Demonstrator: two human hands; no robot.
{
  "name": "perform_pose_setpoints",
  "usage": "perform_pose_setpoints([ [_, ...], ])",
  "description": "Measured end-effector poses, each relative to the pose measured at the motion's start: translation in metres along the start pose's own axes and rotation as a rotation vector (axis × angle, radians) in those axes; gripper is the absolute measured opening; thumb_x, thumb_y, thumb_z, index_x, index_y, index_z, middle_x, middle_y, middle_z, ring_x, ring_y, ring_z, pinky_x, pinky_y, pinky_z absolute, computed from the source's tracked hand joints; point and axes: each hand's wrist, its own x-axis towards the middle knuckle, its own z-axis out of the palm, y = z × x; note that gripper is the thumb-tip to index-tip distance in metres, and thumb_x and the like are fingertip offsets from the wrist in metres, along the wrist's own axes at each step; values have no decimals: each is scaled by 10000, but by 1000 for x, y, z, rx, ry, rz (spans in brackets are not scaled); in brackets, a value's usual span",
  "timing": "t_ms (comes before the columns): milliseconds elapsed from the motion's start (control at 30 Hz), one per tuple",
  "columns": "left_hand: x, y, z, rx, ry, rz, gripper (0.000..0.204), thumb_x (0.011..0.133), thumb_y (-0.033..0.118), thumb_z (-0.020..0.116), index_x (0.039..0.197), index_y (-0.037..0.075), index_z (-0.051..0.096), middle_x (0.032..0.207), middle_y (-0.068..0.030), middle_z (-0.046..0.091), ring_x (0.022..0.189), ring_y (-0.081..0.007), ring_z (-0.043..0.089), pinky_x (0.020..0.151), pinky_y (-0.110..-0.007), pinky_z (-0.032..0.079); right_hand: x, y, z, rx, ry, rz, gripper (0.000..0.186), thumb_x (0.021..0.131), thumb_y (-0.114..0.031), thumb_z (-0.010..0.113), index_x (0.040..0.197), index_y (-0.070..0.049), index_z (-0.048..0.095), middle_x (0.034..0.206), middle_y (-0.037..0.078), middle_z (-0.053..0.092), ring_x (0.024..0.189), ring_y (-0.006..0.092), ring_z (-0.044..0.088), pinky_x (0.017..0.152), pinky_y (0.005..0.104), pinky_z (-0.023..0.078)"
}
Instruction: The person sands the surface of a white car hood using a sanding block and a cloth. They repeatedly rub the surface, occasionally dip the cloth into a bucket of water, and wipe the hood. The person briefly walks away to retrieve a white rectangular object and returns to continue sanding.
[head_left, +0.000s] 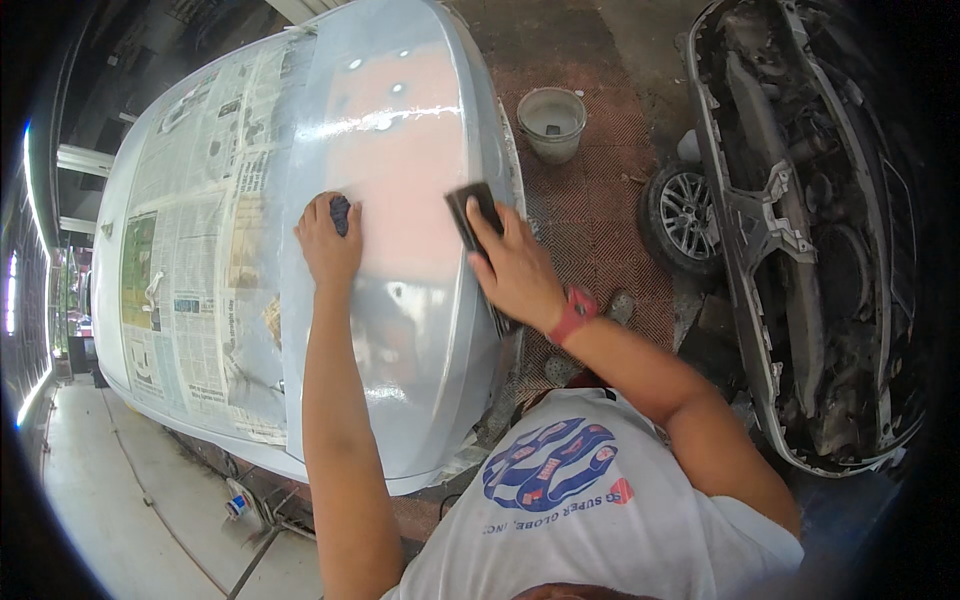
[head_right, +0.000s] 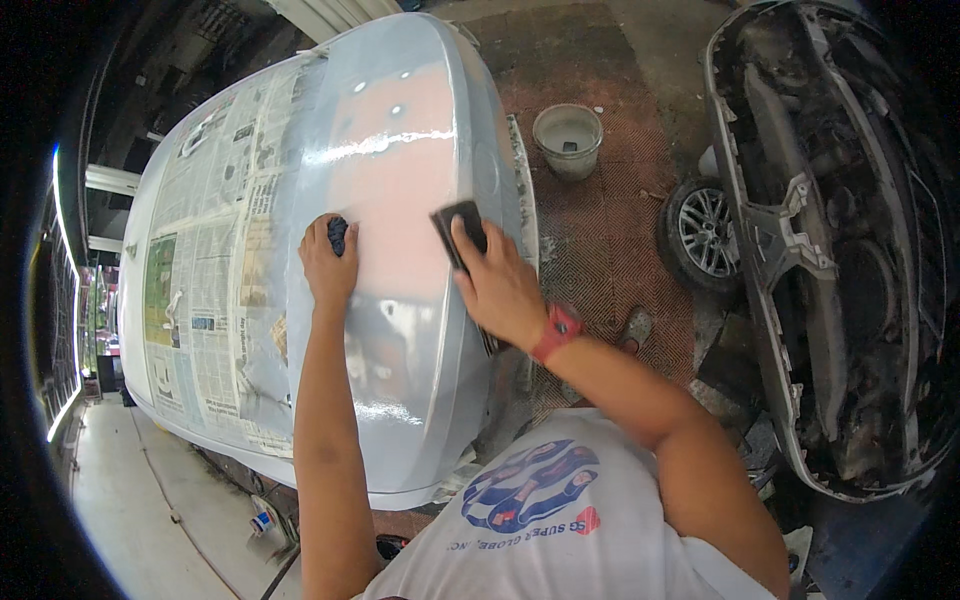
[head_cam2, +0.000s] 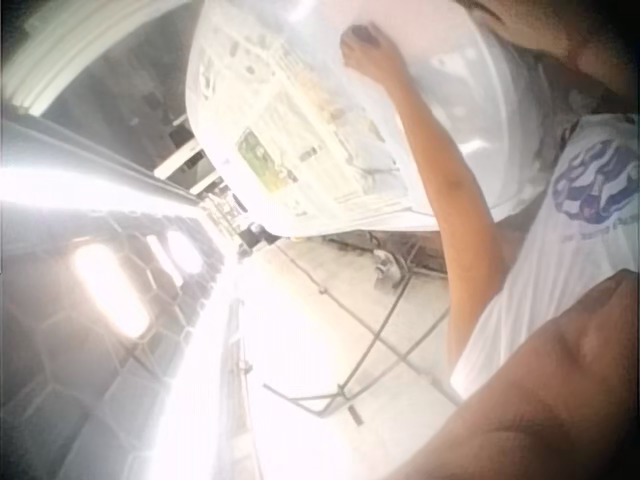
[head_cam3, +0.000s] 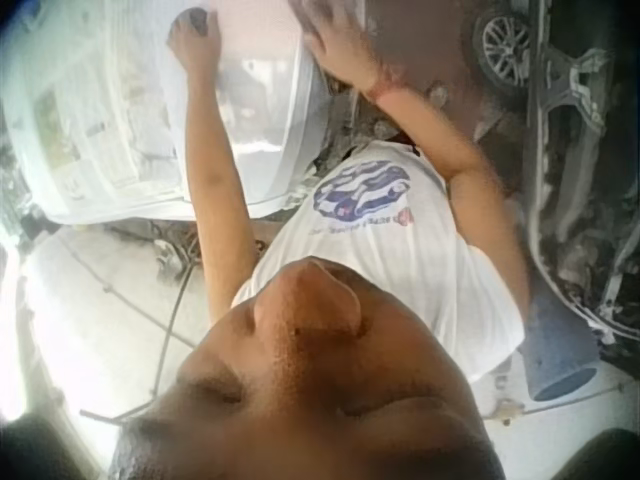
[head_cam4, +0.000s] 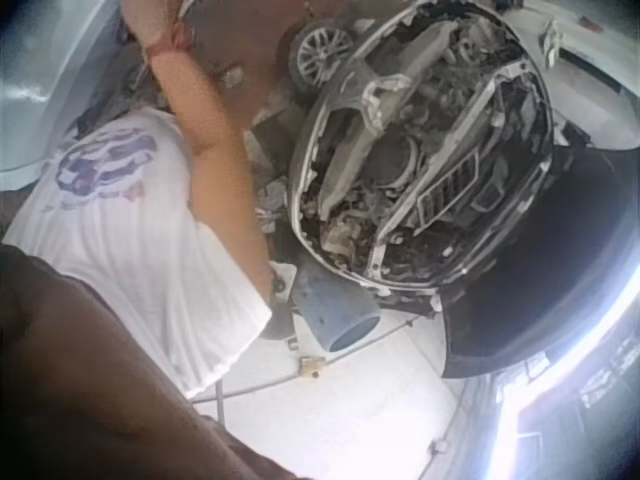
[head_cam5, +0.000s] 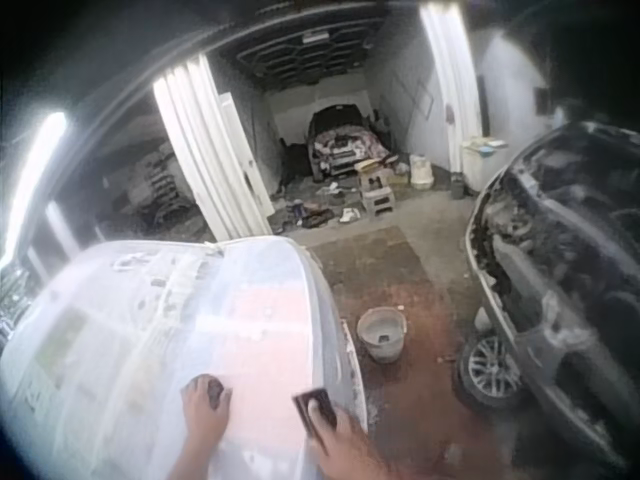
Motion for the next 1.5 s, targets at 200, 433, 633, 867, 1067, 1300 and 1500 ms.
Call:
perform_pose_setpoints([
  [200,1,5,-5,-13,-4,13,366,1006,345,756,1271,103,682,1319,-156,690,1246,-407,623,1105,-543,426,105,49,-6,89,-83,237,702,1028,-302,617,1666,-86,421,1417,338,554,1273,535,616,1056,566,551],
  [433,-2,2,-5,8,2,-3,360,1005,346,759,1262,105,685,1313,-152,694,1241,-402,625,1096,-536,430,26,-6,-15,21,-131,57,704,1045,-276,607,1675,-38,400,1477,357,517,1355,528,574,1088,540,550],
  [633,6,12,-8,-23,-16,33,378,1024,343,750,1283,77,677,1272,-174,697,1201,-412,624,1092,-514,450,124,70,-4,179,-76,322,719,1040,-300,619,1678,-40,411,1464,363,532,1330,534,589,1148,527,500],
  [867,-1,3,-10,3,12,38,357,1035,331,733,1274,72,675,1272,-176,697,1176,-415,630,1085,-520,455,38,16,-2,27,-88,28,701,1034,-308,621,1662,-81,406,1429,334,517,1256,519,612,989,586,593],
  [1067,4,17,-11,-13,-6,37,368,1030,333,735,1275,65,674,1269,-182,697,1173,-424,628,1085,-527,455,115,77,-4,205,-126,328,800,1043,-286,675,1716,-35,321,1534,335,509,1384,486,566,1177,493,484],
  [1300,1,4,-8,-4,-10,-6,358,1005,320,757,1268,90,682,1302,-156,697,1232,-396,626,1103,-525,437,-4,29,13,187,-50,138,776,1045,-259,657,1717,-59,326,1535,360,483,1419,549,509,1186,560,460],
  [1500,9,11,-3,-16,-25,32,344,1012,321,752,1256,88,683,1298,-148,701,1227,-386,632,1107,-515,434,75,98,39,344,14,287,772,1068,-239,642,1720,-12,297,1579,368,458,1481,514,463,1239,506,416],
])
